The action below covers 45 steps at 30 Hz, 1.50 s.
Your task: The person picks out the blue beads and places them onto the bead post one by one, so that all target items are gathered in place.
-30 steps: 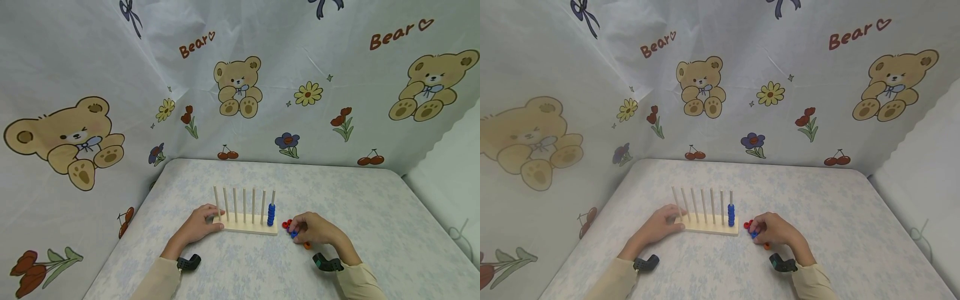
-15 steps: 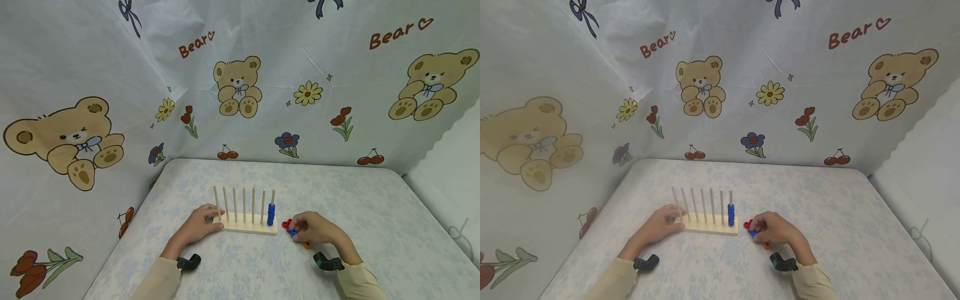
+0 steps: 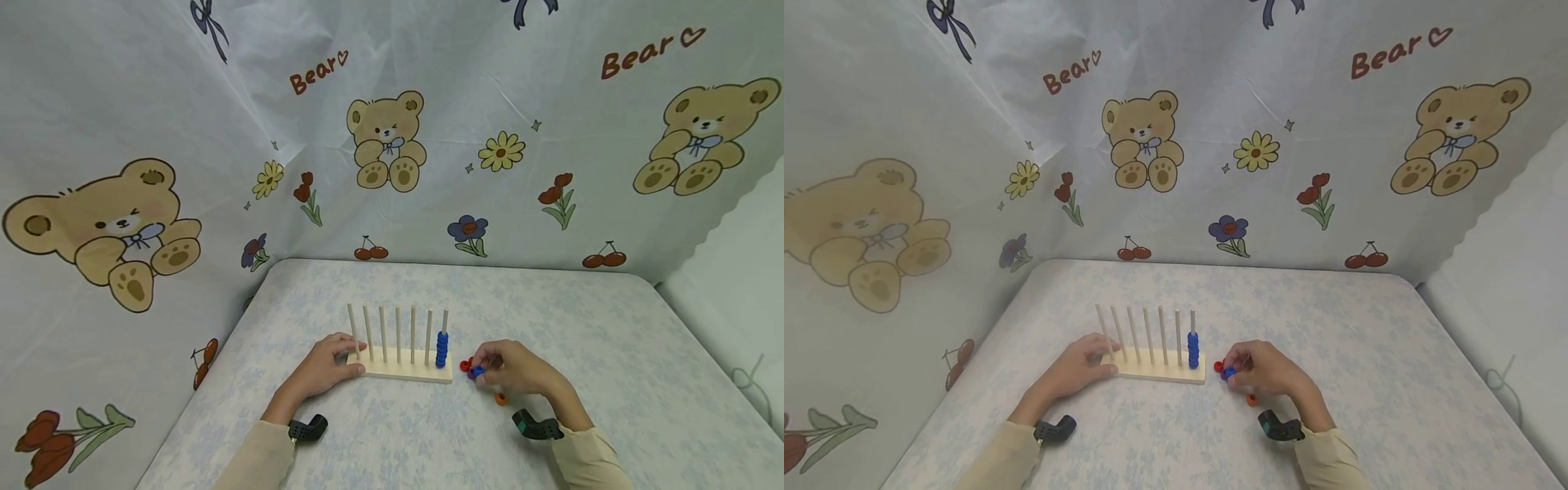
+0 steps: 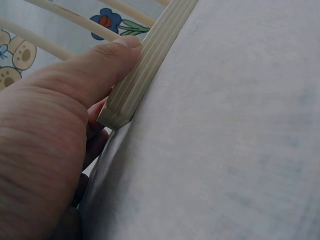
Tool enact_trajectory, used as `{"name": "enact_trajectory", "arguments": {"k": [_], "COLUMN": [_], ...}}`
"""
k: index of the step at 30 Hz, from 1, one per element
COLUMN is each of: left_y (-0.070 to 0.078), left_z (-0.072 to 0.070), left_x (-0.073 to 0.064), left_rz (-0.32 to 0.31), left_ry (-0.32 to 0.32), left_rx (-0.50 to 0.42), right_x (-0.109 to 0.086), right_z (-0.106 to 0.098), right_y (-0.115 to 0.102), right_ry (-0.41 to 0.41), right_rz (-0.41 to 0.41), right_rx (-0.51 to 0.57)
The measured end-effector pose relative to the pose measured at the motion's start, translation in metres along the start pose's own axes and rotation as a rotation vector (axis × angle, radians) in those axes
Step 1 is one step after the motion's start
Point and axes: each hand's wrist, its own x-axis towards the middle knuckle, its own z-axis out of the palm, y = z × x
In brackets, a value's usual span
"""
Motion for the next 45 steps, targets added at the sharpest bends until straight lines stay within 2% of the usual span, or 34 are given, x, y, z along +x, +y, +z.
{"name": "enact_trajectory", "arguments": {"k": [13, 45], "left_y": [0.0015, 0.0033], "left_z": [-0.0013, -0.0029], "left_x": [-0.0009, -0.0013], "left_rz": [-0.016, -0.01], "left_ry": [0.002, -0.007], "left_rx": [-0.004, -0.009], "right_x": [0.0002, -0.0028], "right_z": [-0.0031, -0.0055], "right_y": [0.0007, -0.0075], "right_ry": [0.059, 0.151], "right_rz": [-0.047, -0.036], "right_rx": [0.005, 0.016]}}
